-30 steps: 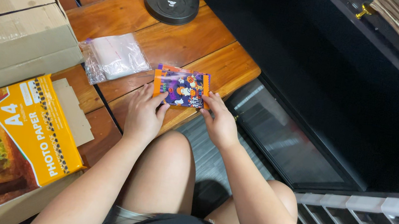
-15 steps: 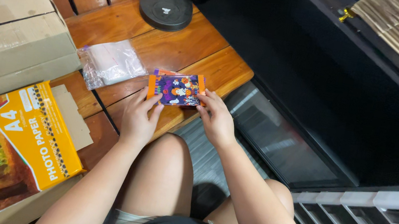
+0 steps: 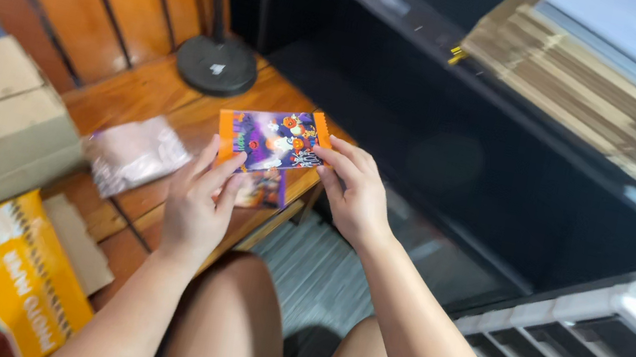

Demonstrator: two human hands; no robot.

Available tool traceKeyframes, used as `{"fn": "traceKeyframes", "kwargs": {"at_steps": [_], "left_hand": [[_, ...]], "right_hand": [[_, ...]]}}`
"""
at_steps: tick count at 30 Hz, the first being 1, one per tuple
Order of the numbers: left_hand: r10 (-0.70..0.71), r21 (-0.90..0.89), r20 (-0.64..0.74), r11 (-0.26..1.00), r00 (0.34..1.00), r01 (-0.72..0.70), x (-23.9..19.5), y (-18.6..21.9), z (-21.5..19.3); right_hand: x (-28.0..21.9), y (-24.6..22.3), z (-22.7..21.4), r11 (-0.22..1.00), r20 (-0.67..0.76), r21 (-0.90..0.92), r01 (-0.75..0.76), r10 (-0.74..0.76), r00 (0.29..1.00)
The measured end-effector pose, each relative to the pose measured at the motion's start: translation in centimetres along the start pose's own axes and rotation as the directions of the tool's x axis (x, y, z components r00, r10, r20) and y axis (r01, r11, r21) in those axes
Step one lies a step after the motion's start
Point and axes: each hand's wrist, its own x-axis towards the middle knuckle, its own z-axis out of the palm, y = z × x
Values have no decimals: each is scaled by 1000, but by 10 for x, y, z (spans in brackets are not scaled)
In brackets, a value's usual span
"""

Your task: The person sits on the floor and organizes stationery items. They pick up small colorful boxes and a plastic-wrapped item from a wooden table, then place them onto a stack of papers on a black shelf. Finally, they pick up a package of photo paper and place it on the shelf.

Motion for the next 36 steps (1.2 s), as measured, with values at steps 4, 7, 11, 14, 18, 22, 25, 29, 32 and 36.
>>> {"fn": "traceKeyframes", "kwargs": {"at_steps": [4,7,11,14,18,22,25,29,32,36], "left_hand": [[98,-9,-31,995,995,-98,54,44,-6],[180,2,-52,984,982,-180,94,82,-11],[288,-36,-104,955,952,-293,137,119,0],[347,-85,-153,928,925,-362,164,143,16],[392,-190,-181,886,902,-423,198,179,31],[435,-249,-230,838,871,-485,234,214,57],[428,-328,-204,817,881,-473,260,239,78],[420,-470,-190,754,887,-458,295,265,112],[424,-541,-133,726,896,-424,323,281,138],[397,-601,10,736,918,-312,348,302,158]], "right_hand": [[32,-15,-61,985,-109,-133,107,-121,987],[53,-33,-111,945,-184,-252,207,-257,949],[73,-54,-175,884,-232,-383,268,-373,898],[82,-61,-215,849,-242,-450,278,-415,877],[90,-58,-257,814,-266,-516,267,-448,853],[98,-44,-295,779,-265,-576,247,-463,846],[105,-34,-315,803,-327,-559,207,-443,835],[116,-11,-340,786,-371,-596,161,-448,813],[125,2,-357,793,-385,-608,41,-340,858],[138,19,-374,767,-388,-634,-93,-212,897]]}}
